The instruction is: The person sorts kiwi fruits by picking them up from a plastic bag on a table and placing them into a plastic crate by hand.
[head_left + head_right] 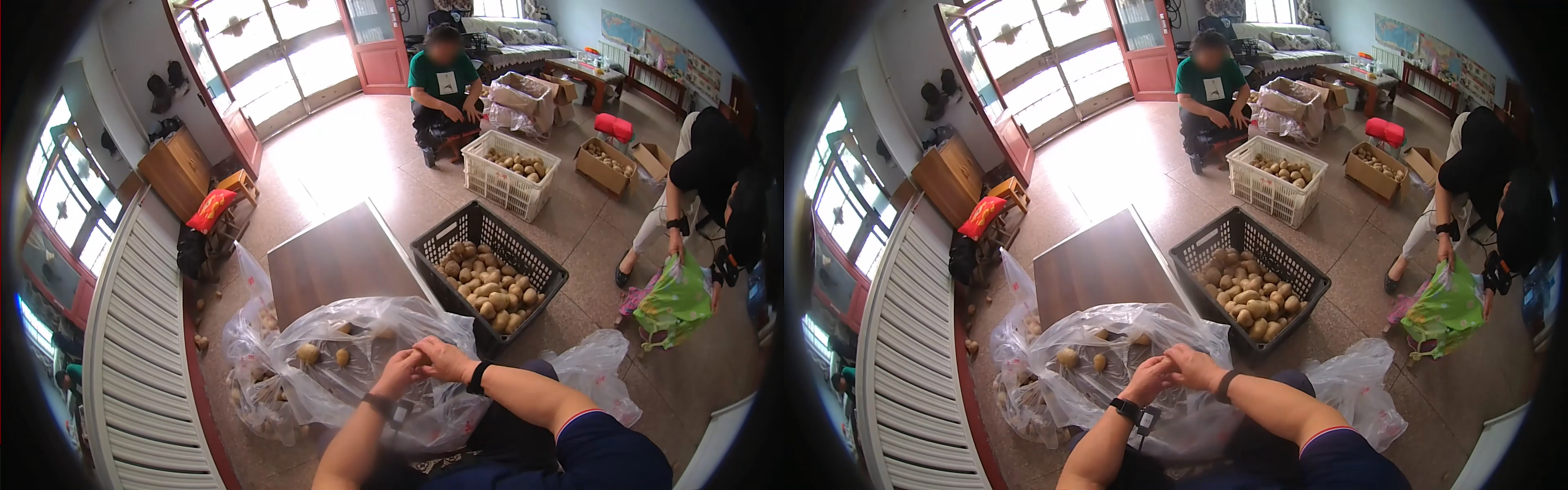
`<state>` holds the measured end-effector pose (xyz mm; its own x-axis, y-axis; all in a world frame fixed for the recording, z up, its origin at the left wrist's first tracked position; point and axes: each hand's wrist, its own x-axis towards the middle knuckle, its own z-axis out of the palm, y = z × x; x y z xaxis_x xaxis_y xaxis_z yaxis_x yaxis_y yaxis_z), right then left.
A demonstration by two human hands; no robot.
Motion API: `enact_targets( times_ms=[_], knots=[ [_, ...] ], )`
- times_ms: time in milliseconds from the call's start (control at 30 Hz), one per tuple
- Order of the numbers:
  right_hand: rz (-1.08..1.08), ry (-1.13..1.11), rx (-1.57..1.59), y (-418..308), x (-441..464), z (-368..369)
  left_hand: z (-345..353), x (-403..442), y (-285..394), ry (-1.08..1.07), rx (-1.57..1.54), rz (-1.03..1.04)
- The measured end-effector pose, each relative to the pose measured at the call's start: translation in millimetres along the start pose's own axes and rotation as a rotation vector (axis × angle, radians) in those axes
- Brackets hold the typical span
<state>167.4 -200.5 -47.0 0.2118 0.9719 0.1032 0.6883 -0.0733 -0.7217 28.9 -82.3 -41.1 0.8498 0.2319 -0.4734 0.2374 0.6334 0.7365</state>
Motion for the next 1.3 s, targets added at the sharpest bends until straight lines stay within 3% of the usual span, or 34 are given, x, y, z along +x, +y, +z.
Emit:
enact_targets(
  times_ms=[400, 600, 667, 733, 800, 933, 1067, 1133, 1167, 1200, 1267, 1300],
  knots=[
    [-0.005, 0.041, 0.053, 6, 3, 2, -5, 2, -4, 0.029, -0.02, 0.024],
    [0.075, 0.162, 0.129, 10, 8, -9, -14, -1, 8, 0.212, -0.015, 0.045],
    [0.28, 0.176, 0.253, 8, 11, -20, -22, -2, 15, 0.269, 0.029, 0.057],
    [0.204, 0.256, 0.223, 18, 14, -24, -32, -4, 21, 0.3, 0.05, 0.061],
    [0.409, 0.253, 0.68, 25, 19, -34, -46, -9, 28, 0.317, 0.034, 0.09],
    [0.542, 0.388, 1.059, 34, 24, -55, -77, -18, 41, 0.409, 0.055, 0.103],
    [0.73, 0.532, 1.176, 56, 23, -69, -106, -24, 53, 0.555, 0.047, 0.151],
    [0.817, 0.483, 1.209, 98, 22, -65, -120, -28, 53, 0.612, 0.075, 0.191],
    [0.887, 0.489, 1.22, 98, 17, -72, -124, -31, 52, 0.612, 0.104, 0.238],
    [0.96, 0.482, 1.225, 99, 16, -78, -195, -19, 31, 0.327, 0.189, 0.256],
    [0.994, 0.455, 1.227, 132, 11, -74, -163, -39, 34, 0.787, 0.132, 0.226],
    [0.977, 0.481, 1.204, 125, 7, -80, -170, -44, 27, 0.862, 0.133, 0.172]
  ],
)
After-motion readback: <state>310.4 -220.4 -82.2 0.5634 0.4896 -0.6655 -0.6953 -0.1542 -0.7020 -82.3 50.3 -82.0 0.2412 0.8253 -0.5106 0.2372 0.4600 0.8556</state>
